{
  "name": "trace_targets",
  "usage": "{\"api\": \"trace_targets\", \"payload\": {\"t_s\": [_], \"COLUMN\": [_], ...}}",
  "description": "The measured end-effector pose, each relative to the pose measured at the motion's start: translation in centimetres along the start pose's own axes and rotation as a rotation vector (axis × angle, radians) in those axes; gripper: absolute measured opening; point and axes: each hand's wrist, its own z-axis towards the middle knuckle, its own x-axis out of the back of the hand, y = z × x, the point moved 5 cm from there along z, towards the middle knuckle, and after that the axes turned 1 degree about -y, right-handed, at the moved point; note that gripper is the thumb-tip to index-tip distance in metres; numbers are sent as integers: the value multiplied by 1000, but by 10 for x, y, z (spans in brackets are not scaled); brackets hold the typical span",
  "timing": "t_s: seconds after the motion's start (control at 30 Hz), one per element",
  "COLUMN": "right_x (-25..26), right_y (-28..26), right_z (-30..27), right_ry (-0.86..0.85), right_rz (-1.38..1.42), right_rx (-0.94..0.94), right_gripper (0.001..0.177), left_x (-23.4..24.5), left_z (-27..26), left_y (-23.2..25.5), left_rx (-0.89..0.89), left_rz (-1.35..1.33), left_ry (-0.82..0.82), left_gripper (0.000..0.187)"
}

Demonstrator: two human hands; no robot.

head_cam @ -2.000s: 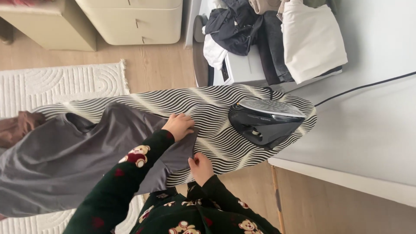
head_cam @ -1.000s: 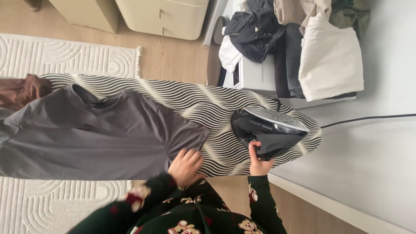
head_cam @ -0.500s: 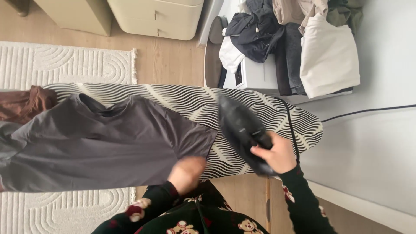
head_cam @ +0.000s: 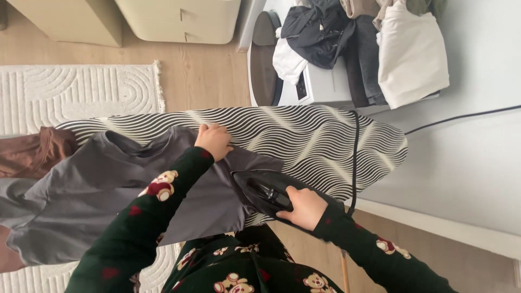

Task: Ironing a gray t-shirt on an ironing board.

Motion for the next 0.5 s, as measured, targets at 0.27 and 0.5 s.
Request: {"api": "trace_targets", "payload": {"t_s": [0.27,0.5], "right_x": [-3,10], "right_y": [9,-17], "right_z": [18,42], "right_ry": [242,197], "right_rz": [125,131], "right_rx": [-21,-43], "right_gripper": [65,60], "left_x": [-1,11], "left_z": [5,7], "left_y": [-16,-30], "left_rx": [19,35], "left_rz": [-503,-443], "left_ry": [-80,-21], "left_gripper": [24,23]}}
